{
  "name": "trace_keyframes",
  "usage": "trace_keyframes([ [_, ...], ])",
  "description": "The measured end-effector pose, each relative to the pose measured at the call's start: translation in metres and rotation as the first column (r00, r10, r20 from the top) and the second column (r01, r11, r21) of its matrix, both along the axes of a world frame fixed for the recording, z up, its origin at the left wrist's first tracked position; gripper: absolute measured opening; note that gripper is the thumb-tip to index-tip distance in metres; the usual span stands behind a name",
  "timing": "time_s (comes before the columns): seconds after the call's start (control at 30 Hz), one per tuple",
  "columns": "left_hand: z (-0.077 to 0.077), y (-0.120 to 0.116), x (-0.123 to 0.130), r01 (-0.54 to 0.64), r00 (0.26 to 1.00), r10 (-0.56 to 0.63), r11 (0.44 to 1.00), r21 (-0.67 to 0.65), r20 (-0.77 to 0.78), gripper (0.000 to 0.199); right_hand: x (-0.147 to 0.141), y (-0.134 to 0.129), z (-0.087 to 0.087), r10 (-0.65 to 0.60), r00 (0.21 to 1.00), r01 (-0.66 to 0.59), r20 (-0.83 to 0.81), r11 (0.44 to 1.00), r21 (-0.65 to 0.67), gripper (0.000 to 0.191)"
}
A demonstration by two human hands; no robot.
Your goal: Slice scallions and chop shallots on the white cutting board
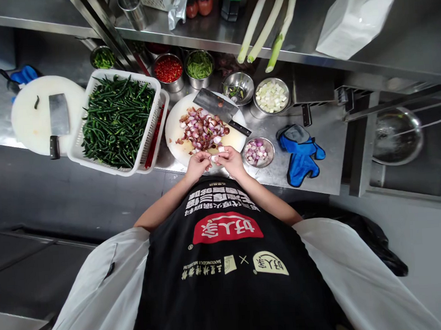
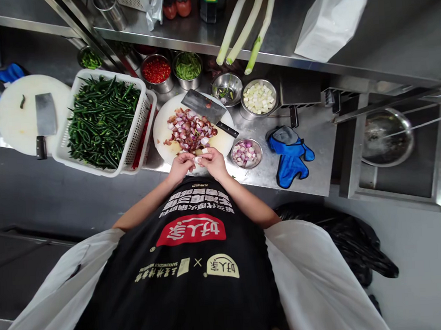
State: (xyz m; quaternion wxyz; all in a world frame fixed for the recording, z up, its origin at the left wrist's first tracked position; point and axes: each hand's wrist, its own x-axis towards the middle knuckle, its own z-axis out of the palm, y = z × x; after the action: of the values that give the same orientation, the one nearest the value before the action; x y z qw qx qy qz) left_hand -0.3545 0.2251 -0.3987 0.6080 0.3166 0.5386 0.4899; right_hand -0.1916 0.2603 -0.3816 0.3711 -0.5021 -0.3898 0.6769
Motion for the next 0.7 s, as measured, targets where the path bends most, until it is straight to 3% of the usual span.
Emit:
trace_keyframes([
  [0.27,0.001,-0.001,0.008,-0.002,0.998,0.004,1.000,-0.031,0.059,0.020,-0.002,-0.002,-0.009,0.017,0.999,-0.017,-0.029,1.000,-0.006,0.063],
  [0.4,0.002,-0.001,0.011,-0.068,0.984,0.085,0.992,-0.110,0.154,0.019,-0.001,-0.003,-0.017,-0.030,0.983,0.009,0.183,0.993,0.114,0.054],
  [0.47,0.003,0.000,0.011,-0.123,0.971,0.150,0.982,-0.145,0.189,0.022,0.003,-0.004,-0.014,-0.052,0.915,-0.076,0.401,0.952,0.297,0.045],
  [0.57,0.005,0.000,0.012,-0.157,0.958,0.193,0.971,-0.179,0.211,0.022,0.008,-0.005,-0.005,-0.048,0.778,-0.352,0.626,0.792,0.499,0.032],
  [0.63,0.006,0.000,0.013,-0.133,0.961,0.176,0.970,-0.202,0.213,0.020,0.010,-0.006,-0.003,0.003,0.730,-0.479,0.683,0.716,0.508,0.028],
  [0.7,0.005,0.000,0.016,-0.094,0.967,0.145,0.968,-0.233,0.210,0.018,0.010,-0.007,-0.006,0.054,0.706,-0.513,0.706,0.726,0.458,0.030],
])
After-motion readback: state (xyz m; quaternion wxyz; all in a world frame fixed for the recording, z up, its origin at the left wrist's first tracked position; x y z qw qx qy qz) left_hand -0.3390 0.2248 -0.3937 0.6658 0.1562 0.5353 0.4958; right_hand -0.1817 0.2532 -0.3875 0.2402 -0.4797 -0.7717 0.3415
